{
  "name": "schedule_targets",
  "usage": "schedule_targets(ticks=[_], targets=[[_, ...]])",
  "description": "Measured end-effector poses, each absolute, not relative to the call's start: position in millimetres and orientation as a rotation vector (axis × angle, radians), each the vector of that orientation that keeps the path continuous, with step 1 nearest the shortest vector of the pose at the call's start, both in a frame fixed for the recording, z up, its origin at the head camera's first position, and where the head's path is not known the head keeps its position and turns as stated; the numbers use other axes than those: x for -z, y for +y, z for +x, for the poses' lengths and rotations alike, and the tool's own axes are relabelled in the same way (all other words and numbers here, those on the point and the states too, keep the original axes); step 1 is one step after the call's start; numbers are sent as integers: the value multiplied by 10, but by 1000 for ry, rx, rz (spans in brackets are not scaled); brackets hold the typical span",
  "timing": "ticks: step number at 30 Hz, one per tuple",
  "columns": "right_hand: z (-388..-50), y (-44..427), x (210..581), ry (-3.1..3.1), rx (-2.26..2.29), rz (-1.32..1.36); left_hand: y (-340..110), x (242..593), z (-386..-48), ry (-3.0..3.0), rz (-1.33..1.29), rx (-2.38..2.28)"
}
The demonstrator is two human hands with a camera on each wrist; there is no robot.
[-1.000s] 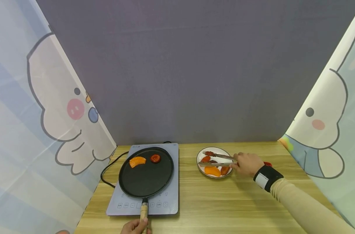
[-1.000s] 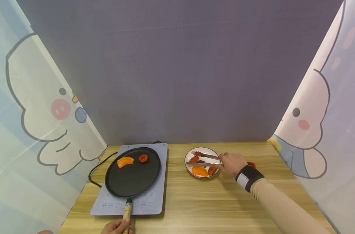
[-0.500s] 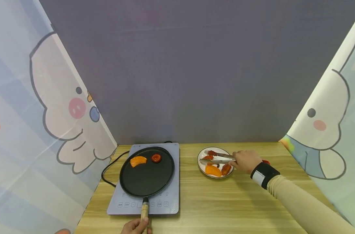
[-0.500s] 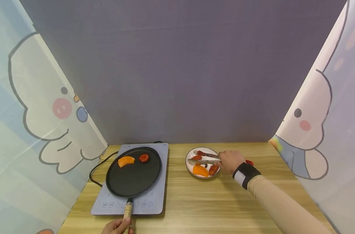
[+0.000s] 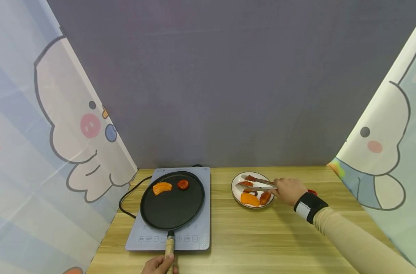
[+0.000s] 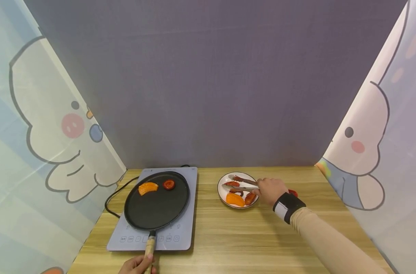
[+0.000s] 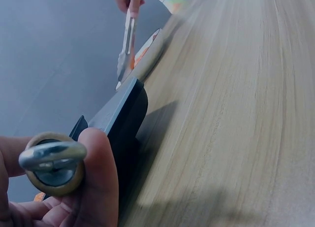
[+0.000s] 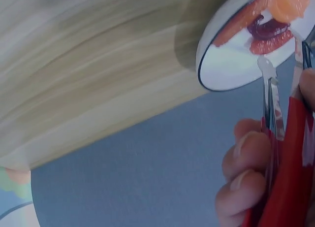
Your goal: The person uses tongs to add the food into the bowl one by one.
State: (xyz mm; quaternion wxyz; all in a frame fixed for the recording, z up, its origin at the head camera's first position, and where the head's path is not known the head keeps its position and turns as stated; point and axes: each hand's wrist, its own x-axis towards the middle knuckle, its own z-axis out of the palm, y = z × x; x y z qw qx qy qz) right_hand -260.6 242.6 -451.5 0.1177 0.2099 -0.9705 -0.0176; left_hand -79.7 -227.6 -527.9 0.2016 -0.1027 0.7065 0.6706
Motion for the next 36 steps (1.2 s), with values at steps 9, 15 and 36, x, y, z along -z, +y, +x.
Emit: schedule_targets(ticks=[9,15,36], targets=[[-2674,2558,4377,-2896,85,637,-2275,5288,-796,1952,-290,-1893],[-2691,2580,4388,-2880,68,645,-2273,5296,-800,1939,-285,-1901],[-2697,2614,4457,-2804,150,637,-2298,5299,-803,1931,-309,-1893]])
